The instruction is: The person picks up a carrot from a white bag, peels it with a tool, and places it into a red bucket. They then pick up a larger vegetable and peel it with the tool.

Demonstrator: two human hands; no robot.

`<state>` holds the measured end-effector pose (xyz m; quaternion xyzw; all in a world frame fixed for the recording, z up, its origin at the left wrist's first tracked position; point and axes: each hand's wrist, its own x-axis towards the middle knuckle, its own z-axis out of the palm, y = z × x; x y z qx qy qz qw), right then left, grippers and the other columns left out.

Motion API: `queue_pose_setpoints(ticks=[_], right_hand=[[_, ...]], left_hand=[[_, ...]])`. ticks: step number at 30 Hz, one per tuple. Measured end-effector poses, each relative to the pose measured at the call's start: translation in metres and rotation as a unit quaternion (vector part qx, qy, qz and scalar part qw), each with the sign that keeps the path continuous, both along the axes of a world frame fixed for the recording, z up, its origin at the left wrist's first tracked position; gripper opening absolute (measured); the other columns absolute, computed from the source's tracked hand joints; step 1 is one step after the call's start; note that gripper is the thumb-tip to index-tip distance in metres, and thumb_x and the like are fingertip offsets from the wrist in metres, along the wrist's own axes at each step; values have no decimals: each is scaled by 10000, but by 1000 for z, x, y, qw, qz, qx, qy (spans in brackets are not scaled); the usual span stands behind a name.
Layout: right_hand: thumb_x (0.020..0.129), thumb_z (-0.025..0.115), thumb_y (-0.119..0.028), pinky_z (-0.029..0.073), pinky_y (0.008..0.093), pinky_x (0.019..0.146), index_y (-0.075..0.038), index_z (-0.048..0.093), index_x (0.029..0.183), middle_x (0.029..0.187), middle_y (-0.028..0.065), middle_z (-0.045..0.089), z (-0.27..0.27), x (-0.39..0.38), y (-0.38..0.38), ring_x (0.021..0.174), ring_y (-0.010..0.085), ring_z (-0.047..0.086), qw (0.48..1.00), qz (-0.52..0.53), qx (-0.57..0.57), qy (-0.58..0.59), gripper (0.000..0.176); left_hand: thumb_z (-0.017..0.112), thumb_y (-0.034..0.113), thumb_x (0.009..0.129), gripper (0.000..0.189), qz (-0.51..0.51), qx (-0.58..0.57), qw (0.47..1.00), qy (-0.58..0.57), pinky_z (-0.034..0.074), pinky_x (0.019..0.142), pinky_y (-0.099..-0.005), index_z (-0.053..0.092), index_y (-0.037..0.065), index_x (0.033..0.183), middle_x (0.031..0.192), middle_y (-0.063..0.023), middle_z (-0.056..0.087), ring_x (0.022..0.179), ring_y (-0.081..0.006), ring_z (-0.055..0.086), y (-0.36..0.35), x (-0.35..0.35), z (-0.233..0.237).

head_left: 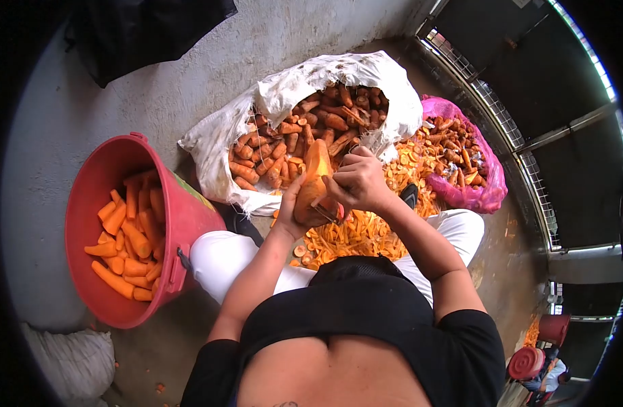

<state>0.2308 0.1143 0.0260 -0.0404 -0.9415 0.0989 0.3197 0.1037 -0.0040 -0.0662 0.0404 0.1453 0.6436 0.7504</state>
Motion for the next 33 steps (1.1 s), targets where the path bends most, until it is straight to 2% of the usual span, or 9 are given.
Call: queue_pose_setpoints(ticks=[4,7,12,15,16,17,21,28,33], right_hand=[[761,674,-145,348,332,560,-125,490,438,451,3,501,2,-7,3,482,177,469,999,-10,26,-39,372],[733,678,-176,360,339,563,-134,499,445,450,3,486,-1,-10,5,492,178,488,998,11,34,-61,342],[689,716,-249,395,344,579,-152,533,465,450,-1,462,-19,-13,20,490,163,498,996,15,17,-81,305],[866,647,-316,473,322,705,-211,578,491,422,-47,413,-25,-15,60,472,106,453,983,-130,67,-114,395],[795,660,-227,466,320,597,-159,537,425,437,-16,499,-29,-8,86,448,145,499,978,-166,104,-74,396],[824,652,-247,466,327,619,-165,577,444,424,-10,498,-21,-1,101,446,139,504,954,-252,101,-130,396],[852,628,-305,463,342,641,-166,707,567,439,11,536,22,19,88,484,144,553,948,-303,92,-19,326],[767,668,-162,376,339,580,-143,513,449,438,-8,433,-1,2,17,476,161,487,998,30,7,-61,355],[728,645,-140,393,351,575,-138,486,450,440,-4,428,-24,-11,37,471,176,475,997,53,26,-47,320]], left_hand=[[359,440,1011,529,8,-21,999,49,581,860,-384,433,49,1360,1187,-128,606,1014,-227,658,1,-2,1],[427,439,995,465,13,-45,996,74,575,836,-356,518,89,1287,1104,-77,649,959,-188,665,-2,-1,13],[464,401,983,484,10,-43,996,76,571,847,-359,491,40,1305,1134,-121,638,978,-215,671,-4,-1,4],[503,387,969,474,-2,-56,992,114,568,844,-353,503,34,1287,1109,-121,650,969,-210,674,-8,1,5],[514,384,965,474,-10,-66,988,139,567,844,-352,505,31,1282,1103,-122,653,967,-209,675,-10,2,5],[517,392,963,486,2,-69,986,150,569,842,-358,503,22,1277,1115,-125,650,964,-203,676,-12,6,14],[532,392,956,479,13,-69,990,119,578,816,-361,525,31,1272,1084,-103,660,925,-197,681,-5,6,0],[466,414,979,450,-10,-23,997,75,578,818,-380,545,71,1258,1105,-90,659,937,-213,678,4,-4,-4],[464,407,981,448,0,-68,992,106,570,831,-370,555,53,1240,1078,-96,670,926,-203,680,-1,-4,-11]])
